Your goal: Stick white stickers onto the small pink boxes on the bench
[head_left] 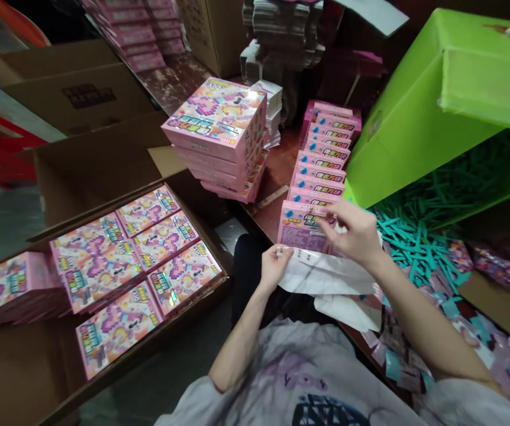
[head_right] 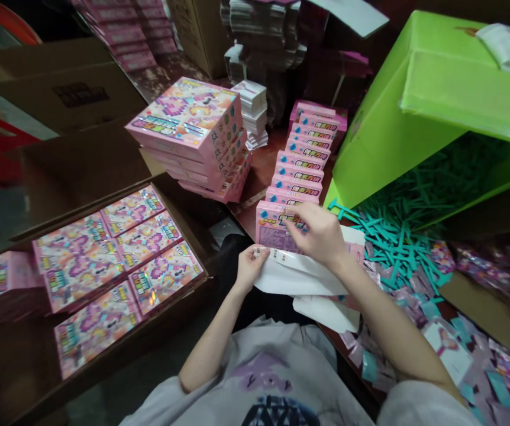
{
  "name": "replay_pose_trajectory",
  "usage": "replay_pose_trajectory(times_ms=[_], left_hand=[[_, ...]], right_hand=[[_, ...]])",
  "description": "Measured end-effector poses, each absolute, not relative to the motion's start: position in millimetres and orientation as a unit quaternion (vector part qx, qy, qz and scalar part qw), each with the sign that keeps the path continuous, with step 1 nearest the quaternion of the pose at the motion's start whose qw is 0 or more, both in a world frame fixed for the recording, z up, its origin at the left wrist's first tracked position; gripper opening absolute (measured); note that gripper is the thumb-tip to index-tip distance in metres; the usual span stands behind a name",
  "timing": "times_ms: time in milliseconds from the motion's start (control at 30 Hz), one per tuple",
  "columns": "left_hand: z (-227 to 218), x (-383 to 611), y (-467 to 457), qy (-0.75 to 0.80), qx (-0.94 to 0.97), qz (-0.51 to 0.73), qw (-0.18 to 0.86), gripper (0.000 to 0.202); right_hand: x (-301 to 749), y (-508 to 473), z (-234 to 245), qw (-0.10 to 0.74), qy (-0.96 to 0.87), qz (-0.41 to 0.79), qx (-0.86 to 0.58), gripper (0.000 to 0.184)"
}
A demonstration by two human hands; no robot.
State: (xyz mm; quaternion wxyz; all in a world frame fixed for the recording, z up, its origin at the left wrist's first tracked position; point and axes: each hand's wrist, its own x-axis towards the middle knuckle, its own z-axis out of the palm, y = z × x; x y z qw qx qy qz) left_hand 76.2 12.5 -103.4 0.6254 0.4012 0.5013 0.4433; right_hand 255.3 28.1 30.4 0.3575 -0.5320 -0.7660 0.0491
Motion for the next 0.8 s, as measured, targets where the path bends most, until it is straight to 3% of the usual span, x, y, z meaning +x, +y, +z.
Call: replay_pose_trajectory(times_ms=[100, 200, 367, 500, 633, 800], left_hand=[[-87.5, 70.6, 11.6, 0.484, 0.420, 0.460, 0.615, 0.021], [-77.2, 67.8, 10.2, 0.458, 0.453, 0.473, 0.601, 0.016], [-66.1, 61.6, 11.2, 0.404, 0.514, 0.490, 0.577, 0.008], [-51.6, 58.0, 15.4, 0.466, 0.554, 0.501, 0.475, 0.007], [-39.3, 62.2, 18.6, 0.512, 0.520, 0.504, 0.462, 0.010], [-37.5, 64.1, 19.8, 0.511, 0.506, 0.517, 0.464, 0.010]], right_hand=[[252.7, -3.2, 18.8, 0.263, -0.810, 0.088, -0.516, 0.018], [254.1, -15.9, 8.3, 0.237, -0.805, 0.138, -0.527, 0.010], [255.2, -13.3, 6.7, 0.281, -0.792, 0.201, -0.503, 0.013], [253.1, -10.5, 2.1, 0.337, -0.817, 0.101, -0.457, 0.015], [248.9, -9.1, -2.0, 0.330, -0.827, 0.036, -0.454, 0.016], [242.9, -7.7, 1.8, 0.367, -0.774, 0.106, -0.505, 0.012]])
